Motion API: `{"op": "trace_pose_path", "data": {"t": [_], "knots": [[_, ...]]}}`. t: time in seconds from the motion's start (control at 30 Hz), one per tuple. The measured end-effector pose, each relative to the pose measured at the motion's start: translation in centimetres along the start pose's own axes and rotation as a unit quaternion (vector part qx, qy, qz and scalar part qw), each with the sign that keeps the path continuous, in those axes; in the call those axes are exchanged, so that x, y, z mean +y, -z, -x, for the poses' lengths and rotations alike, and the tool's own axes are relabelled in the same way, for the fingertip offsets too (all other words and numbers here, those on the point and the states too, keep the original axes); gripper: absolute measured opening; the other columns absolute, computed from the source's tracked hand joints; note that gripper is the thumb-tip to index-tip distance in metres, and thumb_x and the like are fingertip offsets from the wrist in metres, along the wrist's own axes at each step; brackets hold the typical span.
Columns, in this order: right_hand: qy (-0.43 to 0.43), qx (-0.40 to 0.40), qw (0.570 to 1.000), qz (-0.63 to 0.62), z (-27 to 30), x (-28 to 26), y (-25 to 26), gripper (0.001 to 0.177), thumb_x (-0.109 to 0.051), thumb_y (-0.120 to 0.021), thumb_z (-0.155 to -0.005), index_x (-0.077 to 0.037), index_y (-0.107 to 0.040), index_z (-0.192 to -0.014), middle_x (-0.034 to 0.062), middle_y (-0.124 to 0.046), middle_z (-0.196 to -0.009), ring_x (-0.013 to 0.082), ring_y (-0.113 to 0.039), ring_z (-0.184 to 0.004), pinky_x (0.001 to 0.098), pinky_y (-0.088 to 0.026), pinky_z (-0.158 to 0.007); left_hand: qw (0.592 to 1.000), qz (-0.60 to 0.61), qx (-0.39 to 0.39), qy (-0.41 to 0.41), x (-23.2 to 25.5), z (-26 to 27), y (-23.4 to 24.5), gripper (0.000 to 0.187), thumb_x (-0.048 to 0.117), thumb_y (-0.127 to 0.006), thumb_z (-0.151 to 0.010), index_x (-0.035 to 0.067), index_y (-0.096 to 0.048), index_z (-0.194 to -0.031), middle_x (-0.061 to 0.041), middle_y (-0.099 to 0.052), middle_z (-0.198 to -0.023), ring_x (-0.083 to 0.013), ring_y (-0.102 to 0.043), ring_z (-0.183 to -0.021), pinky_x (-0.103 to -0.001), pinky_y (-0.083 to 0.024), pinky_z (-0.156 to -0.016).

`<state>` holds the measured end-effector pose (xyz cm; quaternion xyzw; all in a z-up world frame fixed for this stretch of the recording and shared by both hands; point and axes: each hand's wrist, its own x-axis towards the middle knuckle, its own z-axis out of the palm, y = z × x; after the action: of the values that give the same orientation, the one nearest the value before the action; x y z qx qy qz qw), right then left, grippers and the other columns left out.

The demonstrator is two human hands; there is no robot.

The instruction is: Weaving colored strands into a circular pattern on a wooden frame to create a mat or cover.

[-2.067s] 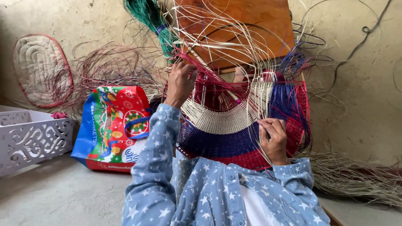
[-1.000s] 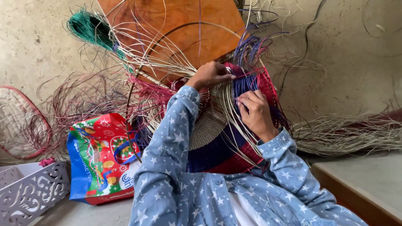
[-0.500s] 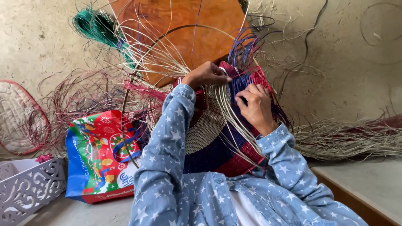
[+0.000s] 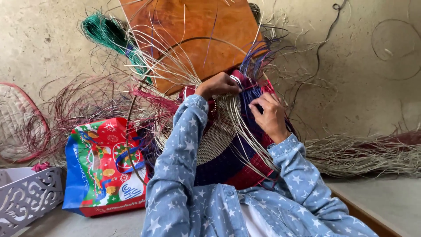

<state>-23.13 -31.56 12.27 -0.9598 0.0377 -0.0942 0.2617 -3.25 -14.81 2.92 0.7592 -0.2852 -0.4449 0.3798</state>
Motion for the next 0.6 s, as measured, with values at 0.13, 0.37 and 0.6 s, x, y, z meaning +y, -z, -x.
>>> {"op": "trace_pose_path", "data": {"t": [0.13, 0.37, 0.6], "knots": [[0.053, 0.027, 0.998, 0.0, -2.5, -0.8, -0.4, 0.024, -0.017, -0.083, -0.083, -0.016, -0.074, -0.106, 0.0026, -0.062, -0.096, 0.0289, -0.062, -0.097, 0.0448, -0.048, -0.086, 0.996, 0.079, -0.024, -0.026, 1.0, 1.1, 0.8, 0.022, 0.038, -0.077, -0.082, 0.022, -0.083, -0.096, -0.001, -0.078, -0.086, -0.0174, -0.071, -0.087, -0.032, -0.053, -0.083], [0.188, 0.018, 0.979, 0.08, -6.8, -0.7, -0.8, 0.009, -0.024, -0.082, -0.085, -0.024, -0.075, -0.09, 0.0, -0.056, -0.099, 0.025, -0.053, -0.101, 0.0411, -0.034, -0.092, 0.992, 0.113, -0.039, -0.051, -1.1, 0.3, -0.1, 0.018, 0.039, -0.077, -0.085, 0.025, -0.082, -0.095, 0.004, -0.077, -0.079, -0.0128, -0.071, -0.082, -0.029, -0.054, -0.08], [0.195, 0.023, 0.973, 0.121, -12.4, 1.4, -3.2, 0.01, -0.023, -0.084, -0.083, -0.022, -0.074, -0.084, -0.0008, -0.056, -0.098, 0.0251, -0.051, -0.101, 0.0454, -0.033, -0.093, 0.992, 0.091, -0.014, -0.084, 0.2, 1.3, -0.1, 0.011, 0.035, -0.078, -0.082, 0.026, -0.082, -0.086, 0.004, -0.075, -0.074, -0.014, -0.071, -0.075, -0.026, -0.053, -0.073]]}}
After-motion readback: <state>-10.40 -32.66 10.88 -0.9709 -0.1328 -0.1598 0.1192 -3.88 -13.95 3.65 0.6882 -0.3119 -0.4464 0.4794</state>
